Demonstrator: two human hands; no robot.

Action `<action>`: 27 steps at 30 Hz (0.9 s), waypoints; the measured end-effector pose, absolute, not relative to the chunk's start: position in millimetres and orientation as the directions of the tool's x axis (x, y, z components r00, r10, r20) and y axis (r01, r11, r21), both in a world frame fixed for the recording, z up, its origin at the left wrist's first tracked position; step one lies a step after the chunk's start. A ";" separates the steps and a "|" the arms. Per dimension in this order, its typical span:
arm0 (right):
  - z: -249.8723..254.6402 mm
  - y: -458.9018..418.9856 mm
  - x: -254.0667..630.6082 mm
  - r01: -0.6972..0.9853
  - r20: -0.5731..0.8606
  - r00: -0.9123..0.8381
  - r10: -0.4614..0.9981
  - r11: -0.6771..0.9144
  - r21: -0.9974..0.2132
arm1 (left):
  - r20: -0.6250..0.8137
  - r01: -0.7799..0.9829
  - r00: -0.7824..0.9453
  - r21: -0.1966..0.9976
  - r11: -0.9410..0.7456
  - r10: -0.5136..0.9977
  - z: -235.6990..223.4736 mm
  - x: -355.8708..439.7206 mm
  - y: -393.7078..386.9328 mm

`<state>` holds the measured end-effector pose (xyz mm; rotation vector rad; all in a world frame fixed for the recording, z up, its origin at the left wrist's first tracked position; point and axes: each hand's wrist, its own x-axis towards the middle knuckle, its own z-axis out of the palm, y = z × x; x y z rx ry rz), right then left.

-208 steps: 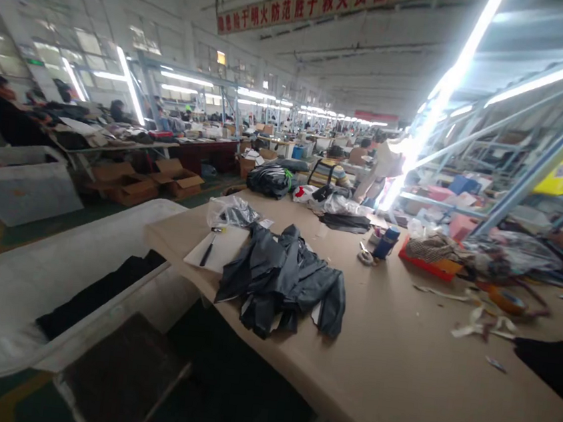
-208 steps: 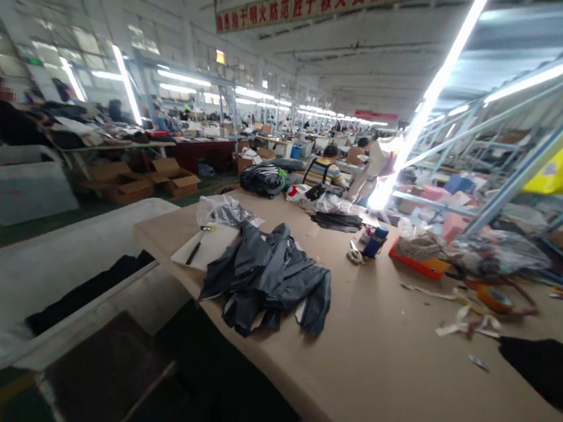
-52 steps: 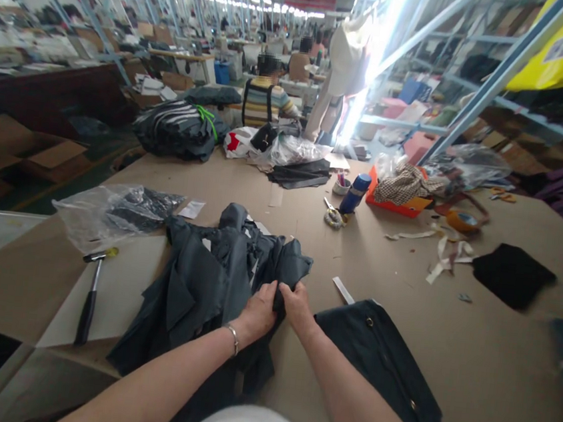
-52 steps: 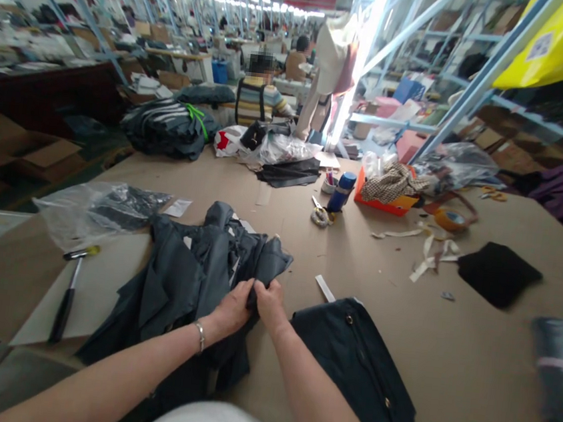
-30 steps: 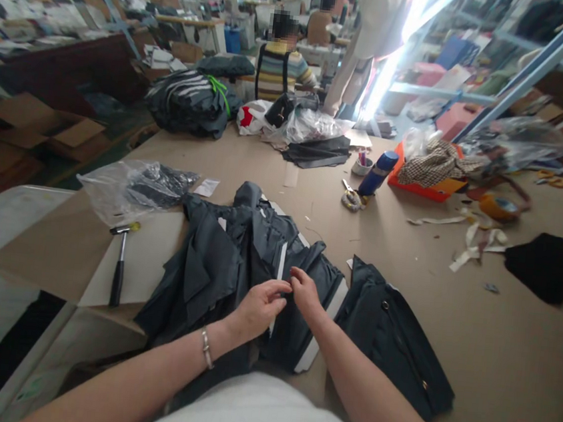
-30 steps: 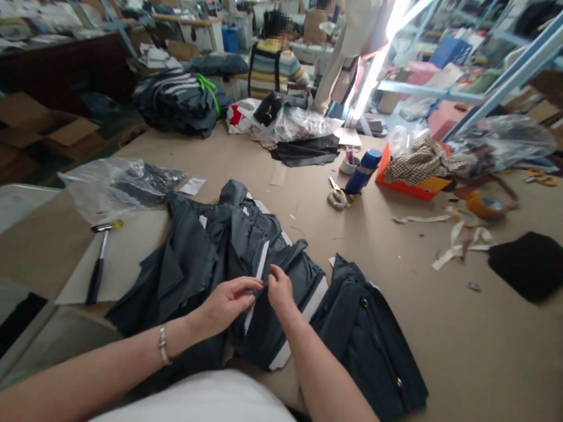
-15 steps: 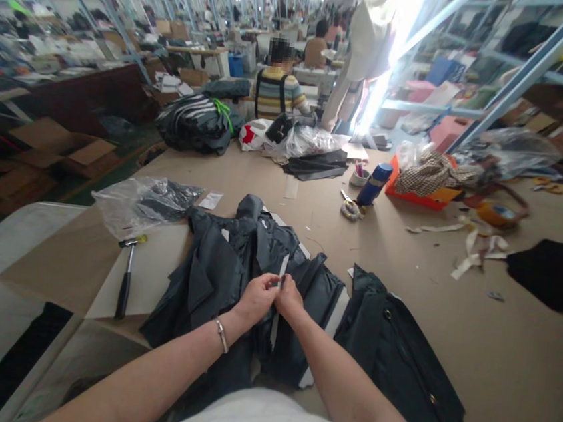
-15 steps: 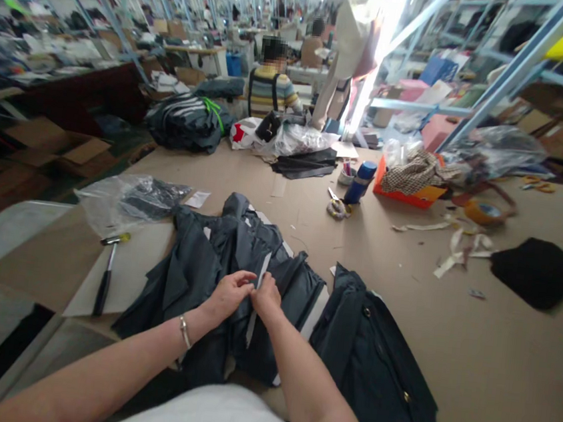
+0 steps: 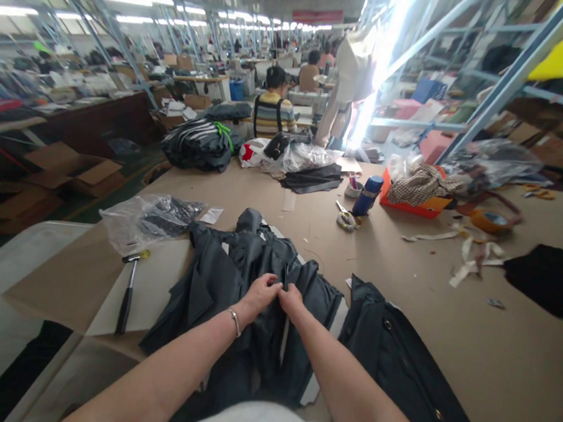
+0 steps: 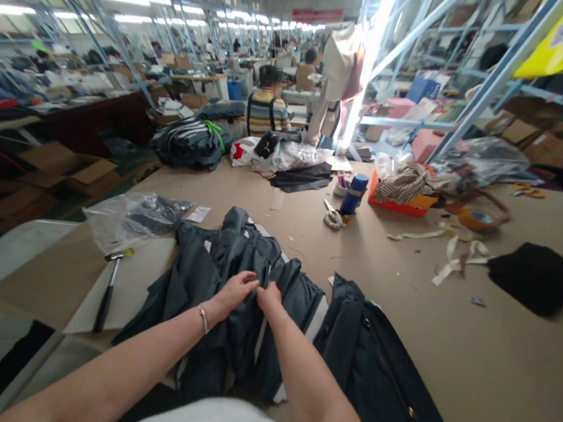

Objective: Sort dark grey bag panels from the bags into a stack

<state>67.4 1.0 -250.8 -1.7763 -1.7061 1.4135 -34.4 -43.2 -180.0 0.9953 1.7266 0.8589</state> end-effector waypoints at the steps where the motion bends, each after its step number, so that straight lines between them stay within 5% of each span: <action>1: -247.0 0.3 74.7 0.546 -0.417 -0.176 0.892 -0.264 -0.795 | -0.395 0.248 -0.225 0.861 0.445 0.890 -180.3 -41.1 -48.6; 5: -217.9 -4.1 104.4 0.360 -0.279 -0.190 0.941 -0.198 -0.912 | -0.411 0.301 -0.178 0.842 0.447 0.894 -169.9 -50.9 -68.2; 9: -171.0 -8.9 123.2 0.246 -0.093 -0.258 0.962 -0.027 -0.969 | -0.162 0.319 -0.219 0.920 0.228 0.962 -137.1 -31.1 -67.0; 15: -119.3 -20.8 135.4 0.417 0.196 -0.272 0.942 0.299 -0.858 | -0.165 0.154 -0.317 0.963 0.223 0.934 -87.4 -5.0 -68.1; 19: -113.4 -29.8 132.9 0.455 0.210 -0.204 0.956 0.282 -0.844 | -0.396 -0.051 -0.178 0.918 0.393 0.901 -79.8 5.2 -74.6; 23: -114.1 -34.2 130.2 0.398 0.266 -0.283 0.921 0.366 -0.841 | -0.381 -0.240 -0.212 0.913 0.329 0.900 -83.3 8.1 -70.8; 27: -112.9 -25.8 147.5 0.214 0.051 -0.279 0.959 0.114 -0.970 | -0.418 -0.516 -0.032 0.784 0.343 0.908 -71.3 0.9 -80.2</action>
